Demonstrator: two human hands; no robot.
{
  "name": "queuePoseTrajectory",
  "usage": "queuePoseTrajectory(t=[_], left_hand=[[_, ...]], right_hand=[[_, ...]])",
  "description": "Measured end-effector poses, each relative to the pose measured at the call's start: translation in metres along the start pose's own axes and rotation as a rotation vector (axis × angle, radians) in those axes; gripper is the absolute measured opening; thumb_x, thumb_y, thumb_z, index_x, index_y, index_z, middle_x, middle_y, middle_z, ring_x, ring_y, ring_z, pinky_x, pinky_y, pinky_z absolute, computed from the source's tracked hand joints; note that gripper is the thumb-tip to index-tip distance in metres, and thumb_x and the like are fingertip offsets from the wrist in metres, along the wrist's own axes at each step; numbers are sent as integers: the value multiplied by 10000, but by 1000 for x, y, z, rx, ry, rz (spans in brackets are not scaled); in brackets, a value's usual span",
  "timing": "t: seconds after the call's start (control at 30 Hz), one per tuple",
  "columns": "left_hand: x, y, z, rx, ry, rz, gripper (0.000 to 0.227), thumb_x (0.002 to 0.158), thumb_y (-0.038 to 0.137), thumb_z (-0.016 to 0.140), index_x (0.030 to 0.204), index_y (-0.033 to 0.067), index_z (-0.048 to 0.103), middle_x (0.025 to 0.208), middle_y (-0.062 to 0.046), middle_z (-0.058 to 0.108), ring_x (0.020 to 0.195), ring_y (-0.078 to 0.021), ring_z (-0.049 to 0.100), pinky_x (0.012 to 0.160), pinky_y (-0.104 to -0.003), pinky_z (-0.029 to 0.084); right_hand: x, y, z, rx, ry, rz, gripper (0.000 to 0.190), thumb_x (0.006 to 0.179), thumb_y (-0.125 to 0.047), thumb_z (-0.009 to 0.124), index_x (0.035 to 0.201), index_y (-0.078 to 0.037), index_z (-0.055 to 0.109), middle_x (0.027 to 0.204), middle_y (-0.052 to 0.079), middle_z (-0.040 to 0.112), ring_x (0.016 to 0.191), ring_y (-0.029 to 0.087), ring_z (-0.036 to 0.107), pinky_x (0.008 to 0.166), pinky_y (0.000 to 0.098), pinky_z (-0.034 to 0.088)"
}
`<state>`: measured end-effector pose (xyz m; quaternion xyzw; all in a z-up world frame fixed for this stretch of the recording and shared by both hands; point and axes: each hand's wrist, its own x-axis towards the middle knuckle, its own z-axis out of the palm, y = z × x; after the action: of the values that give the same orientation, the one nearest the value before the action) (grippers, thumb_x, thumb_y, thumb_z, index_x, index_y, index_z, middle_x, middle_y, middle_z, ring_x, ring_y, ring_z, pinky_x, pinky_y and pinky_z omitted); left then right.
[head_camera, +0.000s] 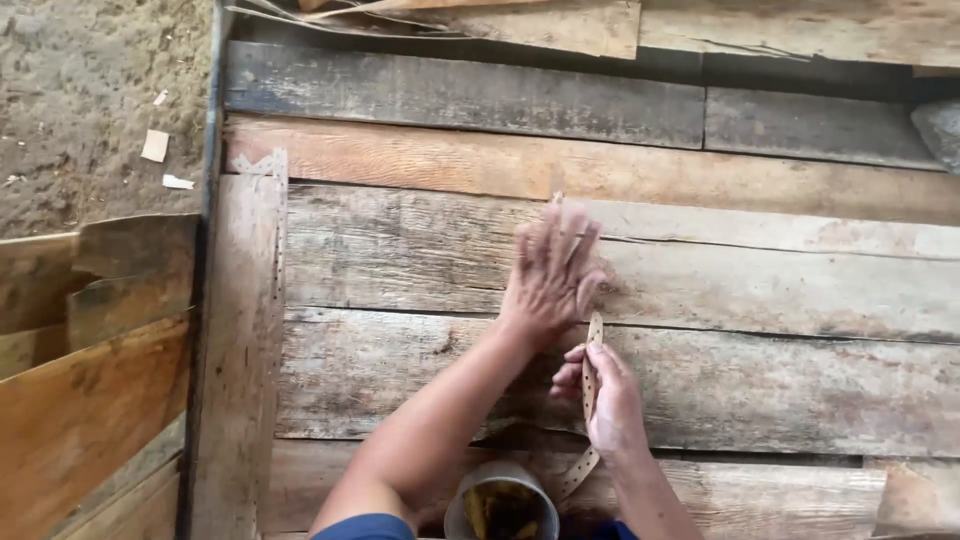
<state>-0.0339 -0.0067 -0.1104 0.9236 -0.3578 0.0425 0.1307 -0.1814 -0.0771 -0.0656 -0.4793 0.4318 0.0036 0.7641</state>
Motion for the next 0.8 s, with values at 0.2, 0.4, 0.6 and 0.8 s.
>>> queuePoseTrajectory(t=[0.2, 0.4, 0.6, 0.8], left_hand=[[-24, 30, -86, -675, 31, -115, 508, 1055, 364, 398, 1435, 55, 534, 1504, -151, 530, 1421, -357, 449, 1198, -611, 198], [-99, 66, -212, -1824, -241, -595, 247, 949, 199, 683, 1142, 46, 709, 1025, -62, 719, 932, -137, 677, 817, -239, 584], [-159, 107, -237, -1411, 257, -286, 61, 894, 137, 759, 953, 153, 754, 1113, -32, 773, 1284, -240, 645, 1095, -381, 524], [-204, 167, -270, -1023, 640, 155, 119, 895, -20, 778, 915, 39, 677, 1166, -136, 719, 1164, -322, 696, 1153, -492, 505]], right_hand=[[-31, -21, -5, -121, -187, -273, 289, 1059, -205, 482, 1046, 32, 647, 699, 165, 646, 545, 296, 648, 544, 412, 580], [-110, -56, -11, -601, -315, -426, 427, 1010, -242, 462, 1344, -37, 632, 1146, 187, 788, 1010, 300, 782, 871, 391, 664], [-146, -48, -48, -673, -514, -741, 306, 992, -182, 531, 1180, -38, 724, 1047, 63, 793, 965, 163, 731, 814, 315, 554], [-202, -75, -63, -235, -742, -302, 547, 994, -217, 338, 1351, 136, 555, 1404, 287, 622, 1319, 361, 608, 1062, 435, 534]])
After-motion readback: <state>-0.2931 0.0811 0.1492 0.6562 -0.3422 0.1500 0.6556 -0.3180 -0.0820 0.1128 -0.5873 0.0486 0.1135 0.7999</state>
